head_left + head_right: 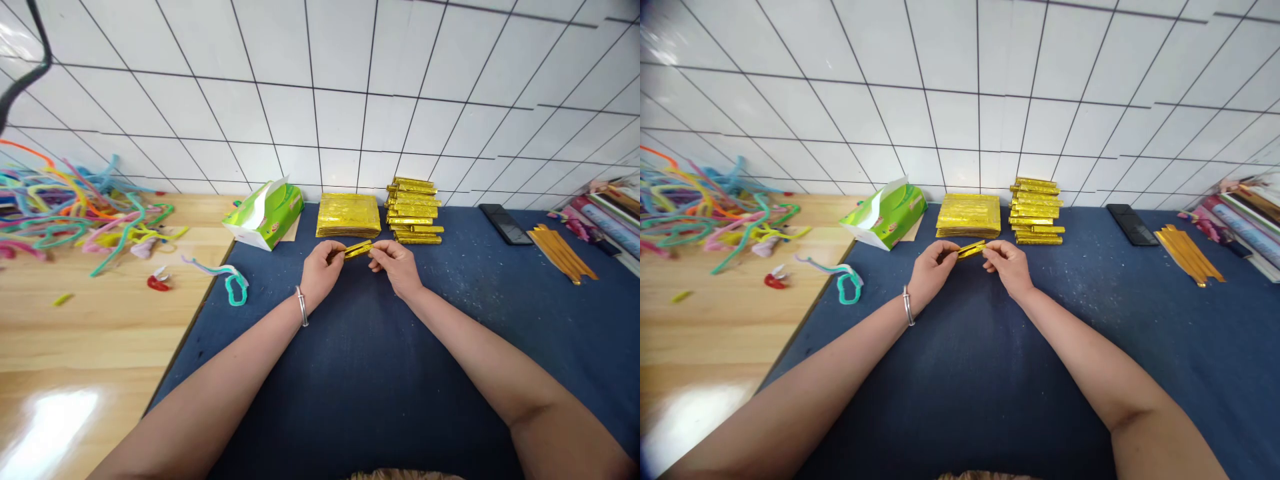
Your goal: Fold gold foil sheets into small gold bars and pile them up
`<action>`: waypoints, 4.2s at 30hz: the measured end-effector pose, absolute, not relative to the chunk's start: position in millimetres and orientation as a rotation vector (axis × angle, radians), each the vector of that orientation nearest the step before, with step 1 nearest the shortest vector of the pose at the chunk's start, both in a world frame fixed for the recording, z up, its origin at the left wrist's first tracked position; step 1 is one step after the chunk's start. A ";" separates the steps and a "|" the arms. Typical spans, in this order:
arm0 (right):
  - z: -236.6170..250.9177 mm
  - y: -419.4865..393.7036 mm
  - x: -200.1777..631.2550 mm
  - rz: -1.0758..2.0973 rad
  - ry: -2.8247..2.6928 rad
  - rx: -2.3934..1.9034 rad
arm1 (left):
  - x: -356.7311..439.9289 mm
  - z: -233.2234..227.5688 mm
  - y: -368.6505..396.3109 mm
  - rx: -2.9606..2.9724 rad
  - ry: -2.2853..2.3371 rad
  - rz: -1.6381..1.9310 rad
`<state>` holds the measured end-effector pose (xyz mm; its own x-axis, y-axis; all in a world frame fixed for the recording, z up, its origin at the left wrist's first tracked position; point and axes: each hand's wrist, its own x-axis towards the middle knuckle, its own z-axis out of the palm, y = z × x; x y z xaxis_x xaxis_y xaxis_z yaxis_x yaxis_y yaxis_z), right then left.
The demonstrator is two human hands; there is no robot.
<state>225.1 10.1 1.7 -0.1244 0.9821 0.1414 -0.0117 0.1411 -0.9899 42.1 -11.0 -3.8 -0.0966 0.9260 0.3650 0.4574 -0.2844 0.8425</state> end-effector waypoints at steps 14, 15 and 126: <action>2.3 9.4 226.6 1.174 -1.390 -1.060 | 42.7 -4.3 -13.4 1.786 1.504 1.385; 2.2 9.6 226.8 1.172 -1.391 -1.065 | 42.7 -4.3 -13.3 1.790 1.506 1.389; -0.3 11.6 231.8 1.243 -1.453 -1.064 | 30.6 3.7 -10.4 2.161 1.235 1.255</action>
<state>231.8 11.6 -0.3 -0.2058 0.9729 0.1056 0.0467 0.1176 -0.9920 30.6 -10.4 3.7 0.2269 0.8216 0.5229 0.5097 -0.5577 0.6551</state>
